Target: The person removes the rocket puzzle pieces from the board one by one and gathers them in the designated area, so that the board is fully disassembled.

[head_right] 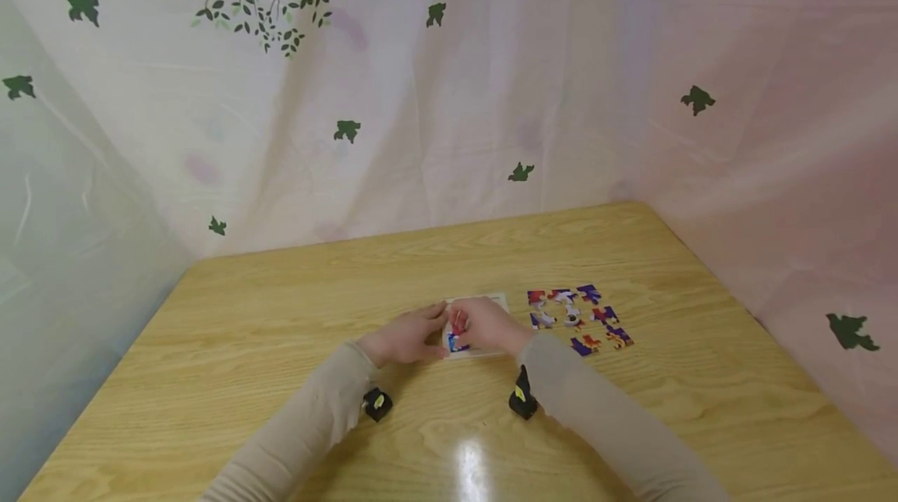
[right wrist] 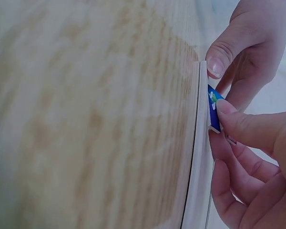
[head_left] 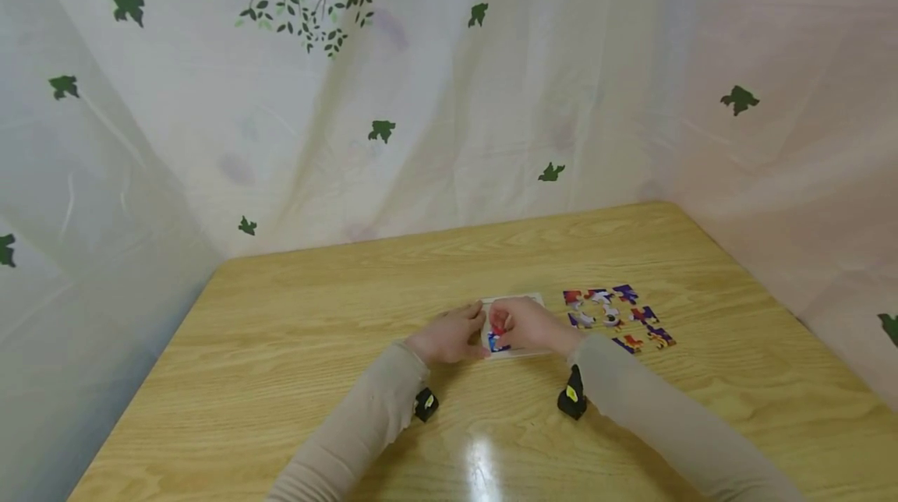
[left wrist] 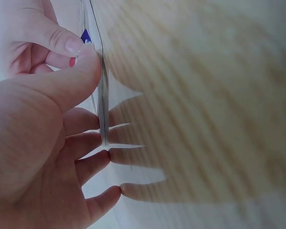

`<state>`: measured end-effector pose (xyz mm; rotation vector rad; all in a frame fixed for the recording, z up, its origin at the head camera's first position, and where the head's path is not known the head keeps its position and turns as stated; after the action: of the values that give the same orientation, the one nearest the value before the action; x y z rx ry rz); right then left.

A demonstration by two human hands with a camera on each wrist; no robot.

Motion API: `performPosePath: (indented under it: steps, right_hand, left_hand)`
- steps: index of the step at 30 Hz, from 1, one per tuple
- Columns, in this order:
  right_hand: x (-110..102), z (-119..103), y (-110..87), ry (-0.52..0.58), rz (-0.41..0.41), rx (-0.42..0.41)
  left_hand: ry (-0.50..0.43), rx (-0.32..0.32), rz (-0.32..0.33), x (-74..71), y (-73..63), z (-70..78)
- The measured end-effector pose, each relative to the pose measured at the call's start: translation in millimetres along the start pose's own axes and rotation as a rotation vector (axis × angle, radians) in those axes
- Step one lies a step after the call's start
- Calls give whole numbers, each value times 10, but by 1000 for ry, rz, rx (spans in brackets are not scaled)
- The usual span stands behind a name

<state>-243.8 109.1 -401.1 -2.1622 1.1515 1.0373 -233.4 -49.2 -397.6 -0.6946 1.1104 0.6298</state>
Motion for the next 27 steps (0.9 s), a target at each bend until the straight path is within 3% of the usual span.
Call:
performPosePath:
  steps: [7,12,27]
  right_hand:
    - [-28,15,-42,43,26,-49]
    - [-98,8,-91,61,21,-35]
    - [-336,170,-280,-37,77,-38]
  left_hand:
    - [-22,-25,-26,-2,5,-6]
    - [-27,-37,-35,-2,16,-19]
    - [12,-39,-54,-7,46,-16]
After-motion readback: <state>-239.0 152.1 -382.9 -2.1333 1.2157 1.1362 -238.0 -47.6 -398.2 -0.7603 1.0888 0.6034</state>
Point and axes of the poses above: each hand's wrist, its own y-axis towards the middle knuckle, its own x-axis out of the palm, z = x × y, the point moved 2 cm from there along y, towards the middle knuckle, and after that the axes turned 6 degrees about -y, right-handed, at the moved point
